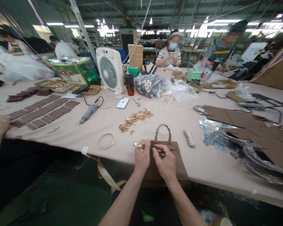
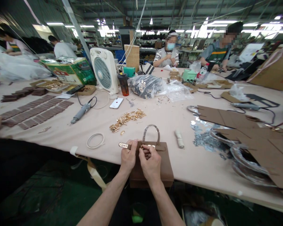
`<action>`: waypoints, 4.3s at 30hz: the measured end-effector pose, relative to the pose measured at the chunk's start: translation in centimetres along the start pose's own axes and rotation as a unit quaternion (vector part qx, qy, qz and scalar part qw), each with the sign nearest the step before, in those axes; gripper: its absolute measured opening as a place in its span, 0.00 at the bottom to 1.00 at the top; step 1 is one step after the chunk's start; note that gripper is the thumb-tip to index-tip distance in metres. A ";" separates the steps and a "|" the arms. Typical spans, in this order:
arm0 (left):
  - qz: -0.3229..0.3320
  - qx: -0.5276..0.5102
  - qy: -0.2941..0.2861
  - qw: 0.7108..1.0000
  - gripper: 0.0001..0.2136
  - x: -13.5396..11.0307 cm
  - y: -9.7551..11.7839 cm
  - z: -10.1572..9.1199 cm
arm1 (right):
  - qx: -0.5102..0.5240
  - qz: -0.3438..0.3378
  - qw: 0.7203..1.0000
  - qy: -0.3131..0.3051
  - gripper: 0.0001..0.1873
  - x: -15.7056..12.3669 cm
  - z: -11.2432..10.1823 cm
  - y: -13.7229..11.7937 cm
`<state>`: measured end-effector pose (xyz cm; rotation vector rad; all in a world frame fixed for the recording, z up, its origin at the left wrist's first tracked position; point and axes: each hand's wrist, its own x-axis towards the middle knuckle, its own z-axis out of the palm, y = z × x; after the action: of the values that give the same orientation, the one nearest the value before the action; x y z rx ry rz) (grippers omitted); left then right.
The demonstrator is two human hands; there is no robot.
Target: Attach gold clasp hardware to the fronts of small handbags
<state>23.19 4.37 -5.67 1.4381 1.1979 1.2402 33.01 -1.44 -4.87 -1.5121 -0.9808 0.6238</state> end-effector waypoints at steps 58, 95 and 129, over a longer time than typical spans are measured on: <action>0.116 0.457 -0.073 0.879 0.16 0.8 0.4 -1.7 | -0.221 -0.193 0.920 -0.261 0.08 13.7 9.4 -2.3; 0.113 0.312 -0.316 0.889 0.08 3.4 2.4 2.1 | -0.168 -0.131 0.975 -0.063 0.13 -0.7 -7.5 3.0; 0.109 0.453 -0.314 0.827 0.42 3.8 4.0 6.5 | -0.048 0.033 0.998 -0.035 0.23 3.3 -10.4 4.1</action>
<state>30.29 7.31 -1.99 2.4747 1.1907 0.1673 44.27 -4.06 -6.42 -1.6216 -1.0306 0.6886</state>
